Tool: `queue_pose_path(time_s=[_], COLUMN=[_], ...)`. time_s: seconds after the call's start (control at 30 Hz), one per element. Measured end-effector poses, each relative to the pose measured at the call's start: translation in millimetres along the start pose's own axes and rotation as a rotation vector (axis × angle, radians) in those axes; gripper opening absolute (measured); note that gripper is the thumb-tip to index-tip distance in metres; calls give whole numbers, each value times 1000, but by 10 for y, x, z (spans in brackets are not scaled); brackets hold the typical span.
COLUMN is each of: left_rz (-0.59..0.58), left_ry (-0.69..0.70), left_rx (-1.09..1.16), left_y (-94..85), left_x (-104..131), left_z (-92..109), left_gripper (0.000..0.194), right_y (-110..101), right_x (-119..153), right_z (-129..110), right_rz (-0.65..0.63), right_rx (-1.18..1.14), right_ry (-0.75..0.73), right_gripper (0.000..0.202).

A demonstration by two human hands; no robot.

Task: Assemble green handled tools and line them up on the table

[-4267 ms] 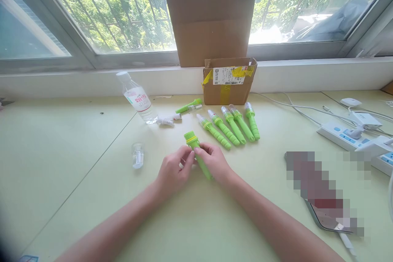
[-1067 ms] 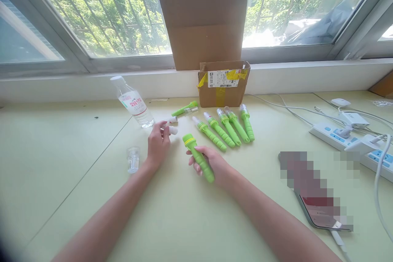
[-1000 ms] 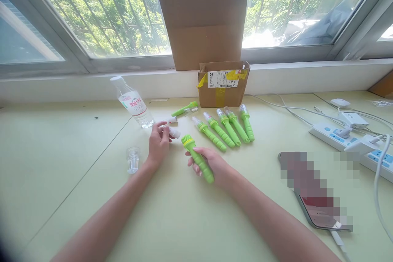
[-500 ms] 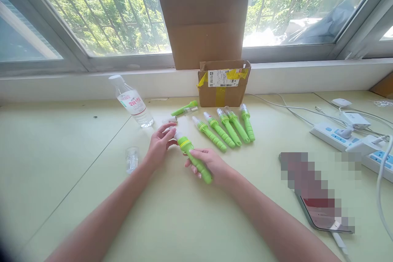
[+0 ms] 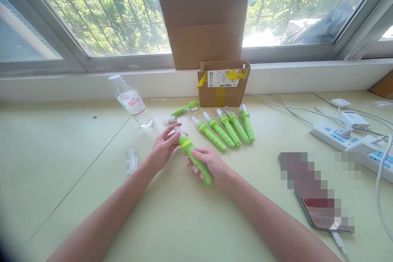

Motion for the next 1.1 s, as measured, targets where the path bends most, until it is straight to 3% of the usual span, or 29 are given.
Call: queue_pose_path(time_s=[0.33, 0.5, 0.6, 0.7, 0.87, 1.1], left_rz=[-100, -106, -57, 105, 315, 264], left_ry=[-30, -48, 4, 153, 464, 679], left_rx=[42, 34, -32, -225, -799, -1426], left_y=[103, 172, 150, 2, -183, -14], left_x=[52, 84, 71, 41, 66, 123], left_z=[37, 36, 73, 185, 399, 401], left_gripper=[54, 56, 48, 39, 26, 26], right_y=[3, 6, 24, 35, 53, 53], right_x=[1, 19, 29, 28, 28, 29], right_z=[6, -36, -51, -57, -70, -77], right_rz=[-13, 33, 35, 36, 21, 32], right_rx=[-49, 21, 58, 56, 38, 24], right_ry=[17, -7, -24, -38, -53, -44], right_gripper=[35, 33, 33, 32, 28, 29])
Point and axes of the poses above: each hand's wrist, its own x-axis away from the middle knuckle, its own y-axis out of the palm, z = x × y, the point moved 7 cm from there along -x, towards the middle knuckle, and after that the axes turned 4 degrees about z, right-handed, at the moved point
